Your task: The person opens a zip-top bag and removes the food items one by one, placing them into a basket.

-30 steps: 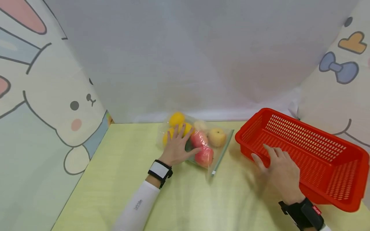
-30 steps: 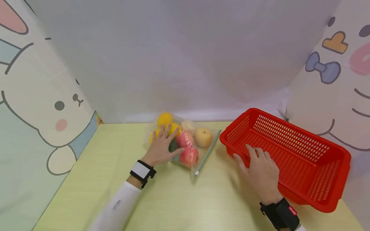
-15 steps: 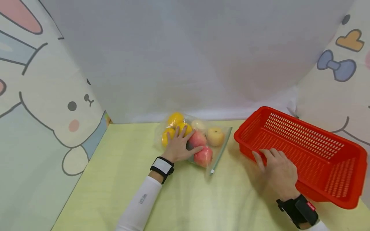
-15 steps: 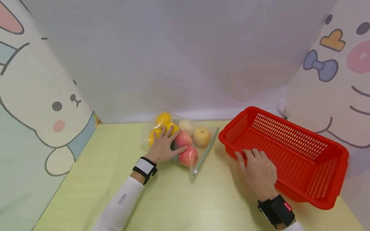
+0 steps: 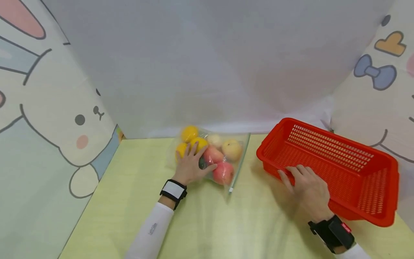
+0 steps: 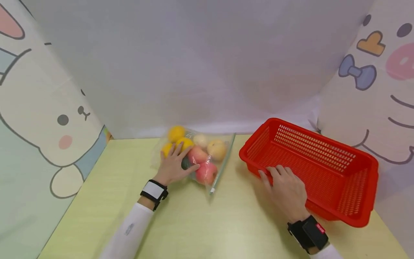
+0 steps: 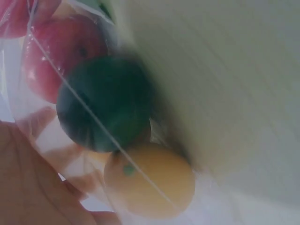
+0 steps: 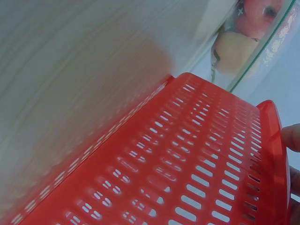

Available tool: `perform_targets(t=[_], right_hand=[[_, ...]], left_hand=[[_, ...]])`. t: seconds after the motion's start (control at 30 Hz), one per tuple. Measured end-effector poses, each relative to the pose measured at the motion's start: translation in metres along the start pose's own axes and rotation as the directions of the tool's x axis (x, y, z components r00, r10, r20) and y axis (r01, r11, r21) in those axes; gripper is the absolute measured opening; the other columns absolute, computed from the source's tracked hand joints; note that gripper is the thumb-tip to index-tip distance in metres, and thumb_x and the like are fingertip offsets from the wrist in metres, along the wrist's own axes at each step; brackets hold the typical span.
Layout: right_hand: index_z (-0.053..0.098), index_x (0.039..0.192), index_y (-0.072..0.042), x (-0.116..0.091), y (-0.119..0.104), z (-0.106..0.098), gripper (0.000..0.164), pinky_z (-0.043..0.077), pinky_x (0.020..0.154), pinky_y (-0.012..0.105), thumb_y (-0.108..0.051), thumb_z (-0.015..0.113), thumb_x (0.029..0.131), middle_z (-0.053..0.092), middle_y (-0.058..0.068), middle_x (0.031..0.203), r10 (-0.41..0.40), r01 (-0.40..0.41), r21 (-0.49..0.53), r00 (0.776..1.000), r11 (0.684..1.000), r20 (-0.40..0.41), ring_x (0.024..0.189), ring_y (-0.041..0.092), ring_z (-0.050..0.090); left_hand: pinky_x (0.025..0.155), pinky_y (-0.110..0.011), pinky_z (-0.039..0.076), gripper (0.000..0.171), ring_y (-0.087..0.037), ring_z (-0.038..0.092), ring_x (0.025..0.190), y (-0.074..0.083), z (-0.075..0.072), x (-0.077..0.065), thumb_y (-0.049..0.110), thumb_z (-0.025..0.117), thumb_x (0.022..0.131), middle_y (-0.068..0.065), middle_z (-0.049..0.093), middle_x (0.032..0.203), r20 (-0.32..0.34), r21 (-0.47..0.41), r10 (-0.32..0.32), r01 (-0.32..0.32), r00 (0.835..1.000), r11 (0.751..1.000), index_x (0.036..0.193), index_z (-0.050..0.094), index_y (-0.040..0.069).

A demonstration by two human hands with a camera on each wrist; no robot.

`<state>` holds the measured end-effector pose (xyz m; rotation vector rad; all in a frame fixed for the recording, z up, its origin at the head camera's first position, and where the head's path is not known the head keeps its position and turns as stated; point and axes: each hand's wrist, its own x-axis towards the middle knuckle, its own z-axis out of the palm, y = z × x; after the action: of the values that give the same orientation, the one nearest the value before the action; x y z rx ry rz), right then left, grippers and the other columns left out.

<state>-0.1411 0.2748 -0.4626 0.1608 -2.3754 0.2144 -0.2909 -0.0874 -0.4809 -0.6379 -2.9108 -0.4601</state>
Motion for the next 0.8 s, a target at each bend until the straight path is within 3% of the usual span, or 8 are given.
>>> perform_targets(t=[0.3,0.47,0.8], right_hand=[[0.080,0.104,-0.006,0.001,-0.004,0.002,0.032,0.065,0.066,0.047,-0.030,0.087,0.084,0.078,0.012,0.090,0.084,-0.076,-0.088,0.993,0.993,0.084,0.073,0.027,0.063],[0.081,0.099,-0.009,0.002,-0.010,0.005,0.028,0.065,0.066,0.045,-0.033,0.085,0.085,0.078,0.010,0.088,0.050,-0.043,-0.078,0.995,0.996,0.091,0.074,0.025,0.065],[0.081,0.092,-0.009,0.005,-0.010,0.011,0.025,0.061,0.056,0.034,-0.033,0.081,0.086,0.074,0.006,0.077,-0.134,0.134,-0.011,0.991,0.991,0.028,0.065,0.019,0.059]], left_hand=[[0.114,-0.088,0.022,0.092,-0.044,0.025,0.162,-0.014,0.009,0.034,0.083,0.058,0.087,-0.013,0.037,0.171,0.001,-0.024,0.044,-0.044,0.999,0.999,0.161,0.044,0.031],[0.114,-0.088,0.025,0.090,-0.046,0.028,0.160,-0.021,0.004,0.028,0.082,0.059,0.087,-0.015,0.044,0.166,-0.017,-0.043,0.030,-0.031,0.999,0.999,0.159,0.047,0.029],[0.117,-0.080,0.033,0.087,-0.057,0.035,0.153,-0.049,-0.008,0.010,0.071,0.072,0.086,-0.025,0.051,0.157,-0.100,-0.072,0.005,-0.012,0.995,0.997,0.152,0.055,0.016]])
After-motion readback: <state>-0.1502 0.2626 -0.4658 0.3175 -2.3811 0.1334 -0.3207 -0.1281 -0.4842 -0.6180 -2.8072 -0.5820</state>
